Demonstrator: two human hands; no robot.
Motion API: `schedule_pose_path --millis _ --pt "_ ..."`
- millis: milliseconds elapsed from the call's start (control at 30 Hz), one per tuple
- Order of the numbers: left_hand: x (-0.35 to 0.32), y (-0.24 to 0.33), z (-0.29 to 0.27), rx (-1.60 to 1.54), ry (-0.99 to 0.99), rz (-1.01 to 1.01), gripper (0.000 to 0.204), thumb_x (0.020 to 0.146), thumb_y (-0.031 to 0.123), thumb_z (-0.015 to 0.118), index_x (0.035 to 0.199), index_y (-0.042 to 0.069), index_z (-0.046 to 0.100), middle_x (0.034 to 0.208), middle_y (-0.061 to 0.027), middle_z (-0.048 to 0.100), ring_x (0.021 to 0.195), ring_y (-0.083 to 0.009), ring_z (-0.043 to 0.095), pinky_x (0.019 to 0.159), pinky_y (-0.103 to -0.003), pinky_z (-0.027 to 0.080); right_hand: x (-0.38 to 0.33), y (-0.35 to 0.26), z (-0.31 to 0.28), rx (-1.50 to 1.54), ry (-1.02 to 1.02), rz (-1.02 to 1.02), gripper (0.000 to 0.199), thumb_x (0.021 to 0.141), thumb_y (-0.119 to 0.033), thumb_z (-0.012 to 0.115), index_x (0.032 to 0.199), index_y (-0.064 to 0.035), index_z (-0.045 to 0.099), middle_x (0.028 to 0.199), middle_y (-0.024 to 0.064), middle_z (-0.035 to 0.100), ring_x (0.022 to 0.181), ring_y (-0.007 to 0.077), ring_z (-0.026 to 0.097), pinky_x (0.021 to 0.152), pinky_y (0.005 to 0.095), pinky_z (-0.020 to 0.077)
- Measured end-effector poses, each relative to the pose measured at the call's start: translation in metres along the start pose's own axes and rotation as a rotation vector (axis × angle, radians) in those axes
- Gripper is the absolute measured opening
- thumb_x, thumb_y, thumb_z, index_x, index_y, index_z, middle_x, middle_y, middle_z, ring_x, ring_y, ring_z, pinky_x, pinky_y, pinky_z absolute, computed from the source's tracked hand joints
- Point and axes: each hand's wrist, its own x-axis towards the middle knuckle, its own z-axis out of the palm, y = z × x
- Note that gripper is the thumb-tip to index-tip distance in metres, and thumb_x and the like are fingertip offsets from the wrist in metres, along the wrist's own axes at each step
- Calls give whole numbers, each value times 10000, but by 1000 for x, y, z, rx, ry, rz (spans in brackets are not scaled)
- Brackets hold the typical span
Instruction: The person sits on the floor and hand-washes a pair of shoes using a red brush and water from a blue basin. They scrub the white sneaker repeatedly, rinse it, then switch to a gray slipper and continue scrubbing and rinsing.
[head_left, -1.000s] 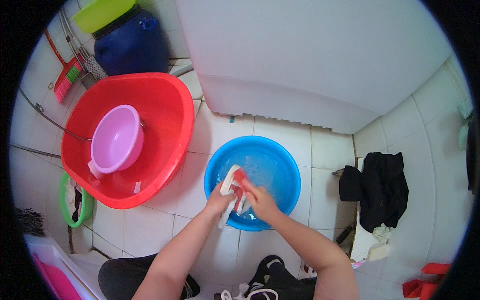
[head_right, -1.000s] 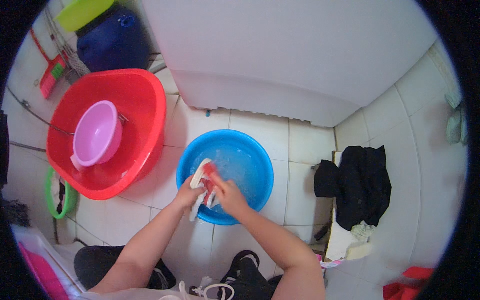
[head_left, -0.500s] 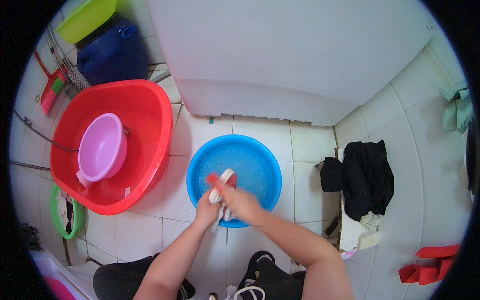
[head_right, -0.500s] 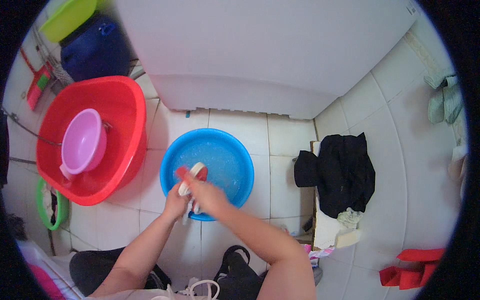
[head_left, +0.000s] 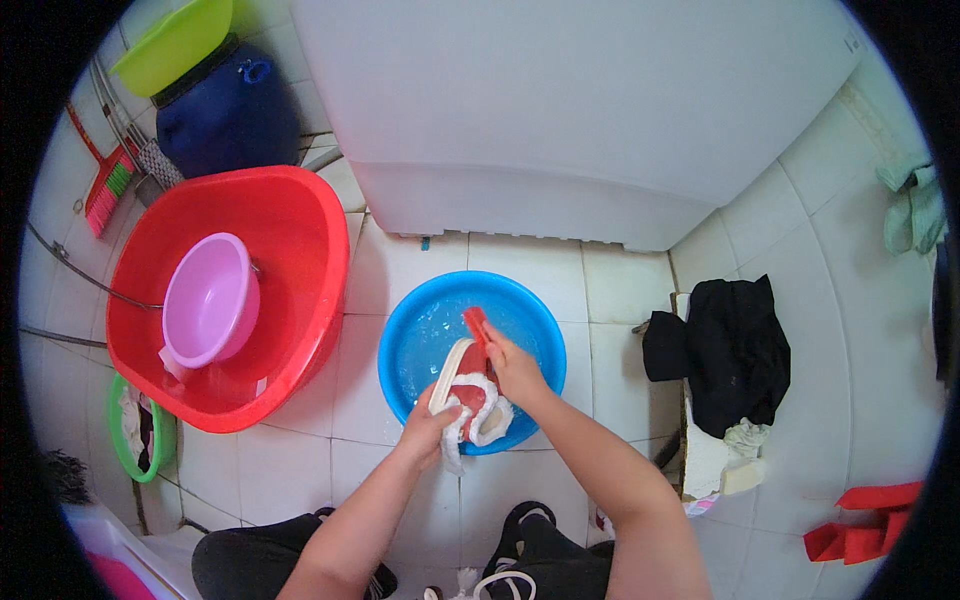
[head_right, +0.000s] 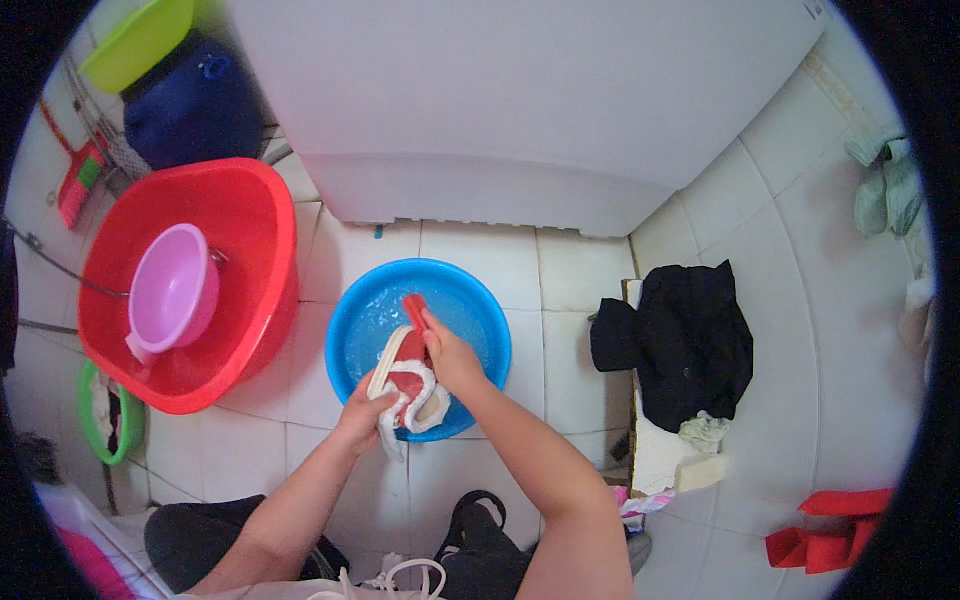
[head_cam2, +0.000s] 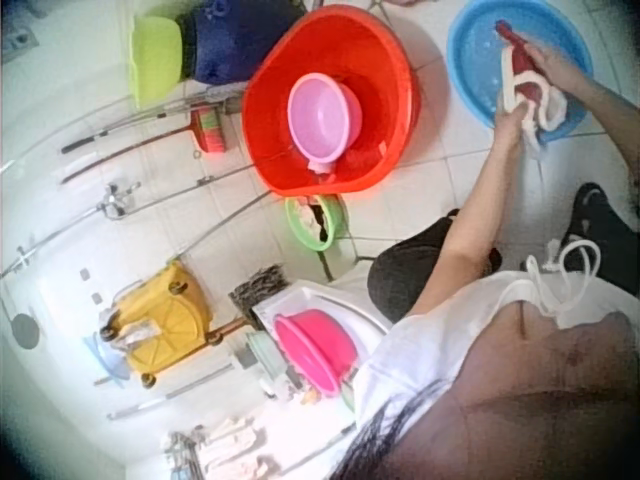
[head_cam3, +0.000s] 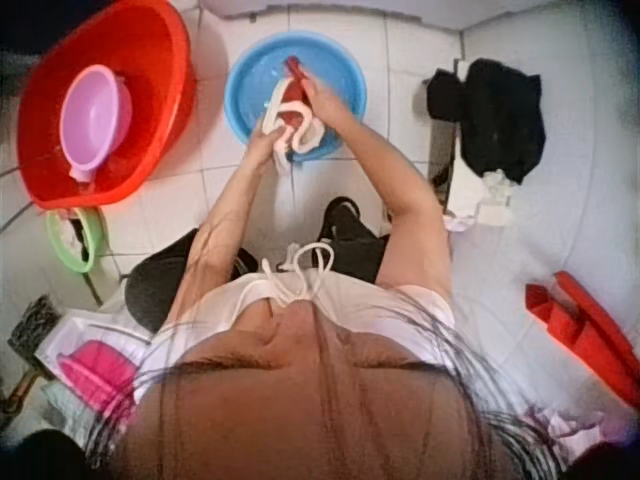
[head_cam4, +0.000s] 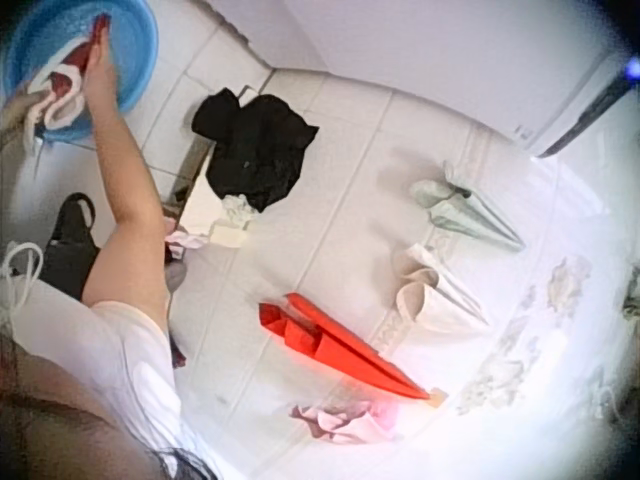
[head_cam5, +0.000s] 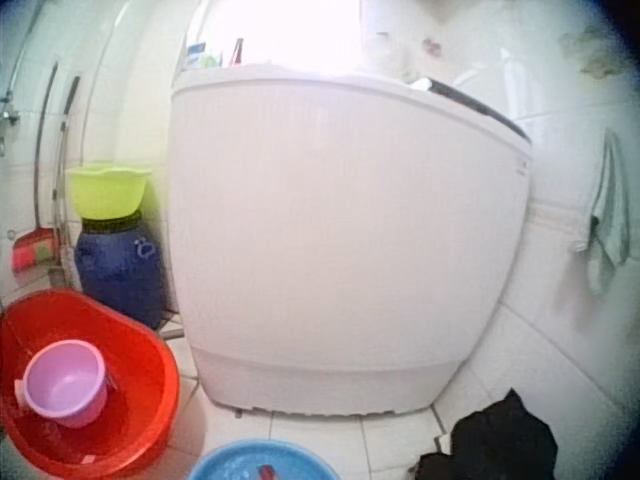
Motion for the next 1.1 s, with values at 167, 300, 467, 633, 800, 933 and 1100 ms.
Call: schedule_pose_path --millis 167,300,467,633,800,933,1100 --pt "3 11 -15 -78 -140 -74 800 819 63 738 1478 169 298 1335 -114 517 1222 -285 538 989 -459 492 7 14 28 444 -168 61 442 1051 -266 404 1471 -132 435 1340 215 570 1164 312 601 976 372 455" --pt "13 11 -20 49 -80 -30 767 850 180 760 1483 132 330 1334 -97 537 1221 -264 538 1002 -419 472 15 34 48 93 -93 25 519 1039 -254 425 1511 -69 312 1319 254 557 1158 380 593 978 426 467" --pt "21 10 -21 61 -30 39 778 834 129 765 1490 108 347 1389 -107 510 1222 -255 540 1015 -393 458 33 61 43 -393 -67 389 637 987 -189 481 1539 -66 188 1339 308 517 1151 444 580 983 474 462" --pt "32 18 -26 145 92 213 745 838 -20 680 1487 110 339 1334 -114 533 1193 -265 558 982 -398 493 0 28 44 100 -71 52 559 986 -144 486 1511 -81 308 1417 244 487 1274 389 509 1061 411 403" --pt "43 12 -14 497 199 343 797 806 -111 614 1507 112 305 1376 -127 495 1209 -267 548 998 -374 481 -34 -45 22 111 -157 -219 495 1004 -143 446 1494 -128 375 1330 262 549 1175 403 579 988 416 456" --pt "38 6 0 791 114 707 686 780 -126 594 1417 69 430 1271 -135 564 1131 -246 586 924 -358 508 -30 -72 0 12 -217 62 478 1022 -183 425 1495 -135 377 1285 288 561 1114 422 605 939 418 484" --pt "34 16 0 900 86 617 750 742 -106 586 1440 117 427 1223 -233 552 1202 -399 494 1032 -452 408 -33 -70 -2 162 -144 -61 453 1035 -219 423 1482 -145 411 1294 245 589 1167 366 598 991 392 457"
